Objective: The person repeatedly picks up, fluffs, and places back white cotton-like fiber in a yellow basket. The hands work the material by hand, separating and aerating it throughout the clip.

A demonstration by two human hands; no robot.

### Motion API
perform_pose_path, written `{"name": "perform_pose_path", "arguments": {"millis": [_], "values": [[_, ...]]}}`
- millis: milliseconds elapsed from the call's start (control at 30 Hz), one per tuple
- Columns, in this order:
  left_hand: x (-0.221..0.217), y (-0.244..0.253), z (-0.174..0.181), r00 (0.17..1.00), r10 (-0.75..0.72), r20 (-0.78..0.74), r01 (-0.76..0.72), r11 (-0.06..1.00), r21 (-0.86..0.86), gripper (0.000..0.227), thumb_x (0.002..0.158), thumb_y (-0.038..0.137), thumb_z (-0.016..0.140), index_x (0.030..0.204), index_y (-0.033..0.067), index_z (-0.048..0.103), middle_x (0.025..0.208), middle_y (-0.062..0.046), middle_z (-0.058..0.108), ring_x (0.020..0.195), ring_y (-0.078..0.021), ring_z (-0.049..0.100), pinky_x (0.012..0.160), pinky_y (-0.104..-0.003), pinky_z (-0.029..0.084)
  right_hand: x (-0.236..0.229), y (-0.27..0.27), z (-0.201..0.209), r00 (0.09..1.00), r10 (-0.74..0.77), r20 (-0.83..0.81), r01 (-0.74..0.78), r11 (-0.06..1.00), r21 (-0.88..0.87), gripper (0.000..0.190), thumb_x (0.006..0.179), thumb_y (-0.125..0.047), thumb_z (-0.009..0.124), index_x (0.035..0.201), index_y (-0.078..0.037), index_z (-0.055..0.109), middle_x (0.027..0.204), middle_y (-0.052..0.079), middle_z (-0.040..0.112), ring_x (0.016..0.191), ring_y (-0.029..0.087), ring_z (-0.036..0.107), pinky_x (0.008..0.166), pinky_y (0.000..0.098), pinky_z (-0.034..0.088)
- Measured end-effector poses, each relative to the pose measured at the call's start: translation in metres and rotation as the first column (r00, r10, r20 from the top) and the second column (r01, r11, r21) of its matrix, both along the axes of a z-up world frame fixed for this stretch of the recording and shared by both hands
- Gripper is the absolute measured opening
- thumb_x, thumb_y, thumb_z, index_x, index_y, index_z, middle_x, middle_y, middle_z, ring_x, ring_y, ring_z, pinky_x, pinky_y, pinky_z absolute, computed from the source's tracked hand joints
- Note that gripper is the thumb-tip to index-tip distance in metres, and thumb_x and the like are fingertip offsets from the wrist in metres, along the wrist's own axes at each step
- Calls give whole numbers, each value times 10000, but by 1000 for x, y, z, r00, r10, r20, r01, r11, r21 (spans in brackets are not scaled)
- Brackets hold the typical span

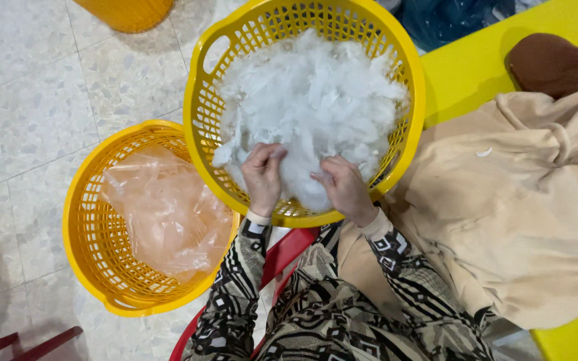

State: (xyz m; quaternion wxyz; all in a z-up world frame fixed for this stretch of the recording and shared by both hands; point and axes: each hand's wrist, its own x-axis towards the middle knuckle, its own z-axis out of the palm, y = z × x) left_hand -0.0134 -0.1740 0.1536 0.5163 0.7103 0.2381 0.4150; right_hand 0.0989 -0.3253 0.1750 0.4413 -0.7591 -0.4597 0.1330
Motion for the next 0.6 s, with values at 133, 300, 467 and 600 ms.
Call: {"name": "perform_pose_path", "arguments": {"millis": [133,300,467,600], "values": [[-20,47,3,957,158,244,-124,981,-148,94,1021,10,633,955,-16,693,914,-18,675,814,-95,582,744,-245,476,10,-19,-15,986,33,164,-59,986,156,115,884,-7,623,986,33,660,966,186,667,967,381,623,840,451,501],[-43,112,18,867,389,310,-314,912,-265,148,1070,112,659,992,8,731,817,37,621,691,-37,464,620,-220,363,43,-40,-31,948,-157,278,162,987,5,148,898,-89,705,985,28,682,994,213,690,958,407,635,844,469,502],[-10,104,9,893,397,213,-367,915,-167,173,1030,145,680,1139,12,705,851,7,635,716,-72,533,639,-235,434,41,-37,-27,960,-262,98,271,958,-97,276,907,-186,768,1032,44,682,949,231,680,841,407,642,779,453,504],[16,57,5,960,270,-70,-226,901,371,772,785,98,761,1434,-112,399,1404,-335,361,1174,-395,461,964,-423,430,18,-30,-11,959,-280,-36,278,959,-51,310,897,-196,753,1080,38,665,940,212,678,811,366,663,736,425,520]]}}
